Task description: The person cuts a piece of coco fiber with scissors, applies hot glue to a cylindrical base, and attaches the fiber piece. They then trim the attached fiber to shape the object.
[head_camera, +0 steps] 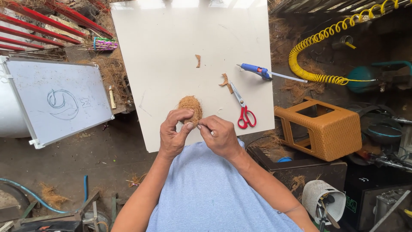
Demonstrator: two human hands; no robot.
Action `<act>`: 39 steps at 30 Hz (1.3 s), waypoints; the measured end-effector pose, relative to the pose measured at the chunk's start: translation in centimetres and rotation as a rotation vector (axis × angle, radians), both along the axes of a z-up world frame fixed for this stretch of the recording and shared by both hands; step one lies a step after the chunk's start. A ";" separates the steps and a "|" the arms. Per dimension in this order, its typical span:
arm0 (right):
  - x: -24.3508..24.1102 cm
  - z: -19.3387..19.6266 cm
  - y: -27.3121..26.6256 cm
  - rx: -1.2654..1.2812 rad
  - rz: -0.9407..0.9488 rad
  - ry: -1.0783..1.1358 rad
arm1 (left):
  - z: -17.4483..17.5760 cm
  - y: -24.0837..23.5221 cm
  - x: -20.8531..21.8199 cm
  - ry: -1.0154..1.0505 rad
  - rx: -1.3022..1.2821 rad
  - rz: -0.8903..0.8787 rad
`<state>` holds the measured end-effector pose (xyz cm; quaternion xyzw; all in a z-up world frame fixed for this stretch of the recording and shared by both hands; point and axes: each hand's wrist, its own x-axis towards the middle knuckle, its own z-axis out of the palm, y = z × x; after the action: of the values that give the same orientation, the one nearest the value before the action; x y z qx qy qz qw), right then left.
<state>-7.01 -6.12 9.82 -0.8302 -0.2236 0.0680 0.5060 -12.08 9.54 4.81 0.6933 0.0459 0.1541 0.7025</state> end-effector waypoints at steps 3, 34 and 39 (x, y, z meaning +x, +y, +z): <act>-0.1 -1.5 -0.2 -0.013 0.003 -0.047 | 0.0 0.1 -0.2 0.002 0.007 0.004; 1.6 -7.7 -8.2 0.048 -0.274 0.446 | 0.8 1.3 0.4 0.097 -0.057 0.033; 0.9 -8.9 -6.7 0.008 -0.226 0.473 | -0.1 3.6 1.1 0.111 -0.110 0.126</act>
<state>-6.08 -12.78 0.94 -0.8090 -0.0049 0.2025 0.5519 -11.03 13.12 4.75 0.6569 0.1366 0.1567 0.7248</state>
